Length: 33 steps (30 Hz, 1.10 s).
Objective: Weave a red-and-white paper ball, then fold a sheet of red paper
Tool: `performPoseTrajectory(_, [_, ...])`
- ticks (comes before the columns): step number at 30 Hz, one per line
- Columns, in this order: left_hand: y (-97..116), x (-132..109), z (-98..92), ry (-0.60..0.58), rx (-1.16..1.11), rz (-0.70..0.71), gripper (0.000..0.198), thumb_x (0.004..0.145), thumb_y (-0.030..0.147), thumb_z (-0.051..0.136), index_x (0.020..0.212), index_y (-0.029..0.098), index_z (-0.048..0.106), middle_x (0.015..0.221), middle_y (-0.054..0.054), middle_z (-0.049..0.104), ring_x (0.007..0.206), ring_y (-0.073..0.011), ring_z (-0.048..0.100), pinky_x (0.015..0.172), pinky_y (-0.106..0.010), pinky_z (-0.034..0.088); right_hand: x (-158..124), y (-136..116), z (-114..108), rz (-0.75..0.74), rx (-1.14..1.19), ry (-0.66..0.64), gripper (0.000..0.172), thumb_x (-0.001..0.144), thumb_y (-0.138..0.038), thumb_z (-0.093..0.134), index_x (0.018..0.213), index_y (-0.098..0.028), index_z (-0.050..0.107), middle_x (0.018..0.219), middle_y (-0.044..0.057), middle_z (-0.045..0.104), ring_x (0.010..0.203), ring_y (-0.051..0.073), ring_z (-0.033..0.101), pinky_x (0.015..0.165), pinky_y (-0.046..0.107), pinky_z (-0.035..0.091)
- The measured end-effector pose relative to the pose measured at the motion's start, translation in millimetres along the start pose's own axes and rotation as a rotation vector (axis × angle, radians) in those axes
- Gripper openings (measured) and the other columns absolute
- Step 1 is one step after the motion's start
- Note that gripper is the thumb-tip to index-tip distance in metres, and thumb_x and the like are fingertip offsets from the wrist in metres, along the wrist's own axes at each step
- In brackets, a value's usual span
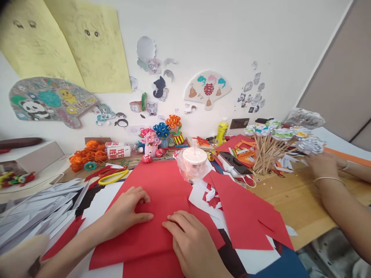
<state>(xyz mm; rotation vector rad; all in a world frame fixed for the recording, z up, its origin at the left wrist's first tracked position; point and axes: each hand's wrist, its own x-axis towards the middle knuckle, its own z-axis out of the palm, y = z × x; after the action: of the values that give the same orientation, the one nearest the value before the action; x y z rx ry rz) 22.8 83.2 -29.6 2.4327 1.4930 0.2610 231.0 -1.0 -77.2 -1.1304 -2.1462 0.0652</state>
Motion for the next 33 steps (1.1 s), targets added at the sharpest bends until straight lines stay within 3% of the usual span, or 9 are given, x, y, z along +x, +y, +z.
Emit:
performPoseTrajectory(4, [1,-5,-4.7,-0.037,-0.103,-0.091,0.014,0.074,0.031,0.062,0.080,0.021,0.053,0.086,-0.002,0.063,0.082,-0.0209,0.056,0.069,-0.028,0.038,4,-1,-3,0.166,0.154,-0.019,0.035,0.089,-0.012,0.042,0.116,-0.025,0.061,0.117,0.005,0.065,0.108,0.019,0.061,0.093,0.029,0.052])
performPoseTrajectory(7, [0,-15,-13.2,-0.016,-0.178,-0.121,0.011,0.076,0.030,0.057,0.076,0.022,0.049,0.077,0.001,0.061,0.071,-0.0178,0.054,0.062,-0.027,0.035,18,6,-6,0.392,0.246,0.139,0.037,0.088,-0.022,0.048,0.125,-0.026,0.053,0.126,0.007,0.059,0.115,0.022,0.057,0.098,0.037,0.048])
performPoseTrajectory(11, [-5,-27,-27.2,0.070,-0.292,-0.060,0.018,0.076,0.035,0.057,0.071,0.022,0.047,0.071,0.004,0.058,0.066,-0.0157,0.050,0.061,-0.026,0.034,56,20,-12,0.616,0.434,0.167,0.059,0.075,-0.041,0.067,0.128,-0.020,0.050,0.118,0.011,0.061,0.103,0.027,0.060,0.091,0.043,0.049])
performPoseTrajectory(13, [-10,-30,-31.4,0.119,-0.331,-0.055,0.020,0.077,0.039,0.057,0.071,0.022,0.048,0.070,0.004,0.057,0.066,-0.0156,0.049,0.061,-0.026,0.034,77,25,-13,0.588,0.601,0.051,0.048,0.073,-0.043,0.069,0.114,-0.020,0.059,0.106,0.009,0.065,0.096,0.025,0.061,0.085,0.038,0.049])
performPoseTrajectory(15, [-16,-32,-32.8,0.172,-0.338,-0.075,0.021,0.078,0.041,0.056,0.072,0.022,0.049,0.069,0.004,0.057,0.066,-0.0156,0.049,0.061,-0.026,0.034,92,27,-10,0.532,0.741,-0.075,0.030,0.075,-0.046,0.068,0.083,-0.018,0.063,0.081,0.002,0.063,0.076,0.019,0.059,0.070,0.030,0.048])
performPoseTrajectory(18, [-24,-33,-31.1,0.218,-0.337,-0.098,0.021,0.080,0.042,0.055,0.074,0.022,0.051,0.071,0.003,0.058,0.067,-0.0159,0.050,0.062,-0.026,0.035,100,27,-1,0.533,0.833,-0.097,0.048,0.072,-0.053,0.069,0.054,-0.020,0.039,0.056,-0.007,0.035,0.052,0.009,0.036,0.049,0.023,0.029])
performPoseTrajectory(23, [-33,-32,-26.0,0.213,-0.383,-0.115,0.025,0.083,0.048,0.052,0.081,0.024,0.058,0.074,0.002,0.062,0.069,-0.0168,0.054,0.063,-0.025,0.039,92,29,8,0.571,0.932,-0.094,0.056,0.071,-0.053,0.071,0.054,-0.020,0.029,0.061,-0.007,0.020,0.056,0.008,0.020,0.051,0.024,0.016])
performPoseTrajectory(27, [-35,-30,-21.7,0.215,-0.362,-0.116,0.031,0.085,0.050,0.046,0.078,0.025,0.063,0.070,0.002,0.065,0.066,-0.0168,0.058,0.062,-0.025,0.040,86,31,6,0.578,0.987,-0.118,0.047,0.073,-0.048,0.071,0.055,-0.018,0.040,0.062,-0.006,0.027,0.058,0.009,0.025,0.053,0.024,0.020])
performPoseTrajectory(33, [-34,-33,-16.0,0.350,-0.259,-0.107,0.028,0.081,0.050,0.052,0.075,0.027,0.067,0.071,0.003,0.069,0.066,-0.0175,0.062,0.061,-0.024,0.044,82,32,5,0.604,1.022,-0.124,0.038,0.074,-0.044,0.072,0.057,-0.016,0.053,0.059,-0.005,0.038,0.059,0.009,0.034,0.055,0.023,0.028])
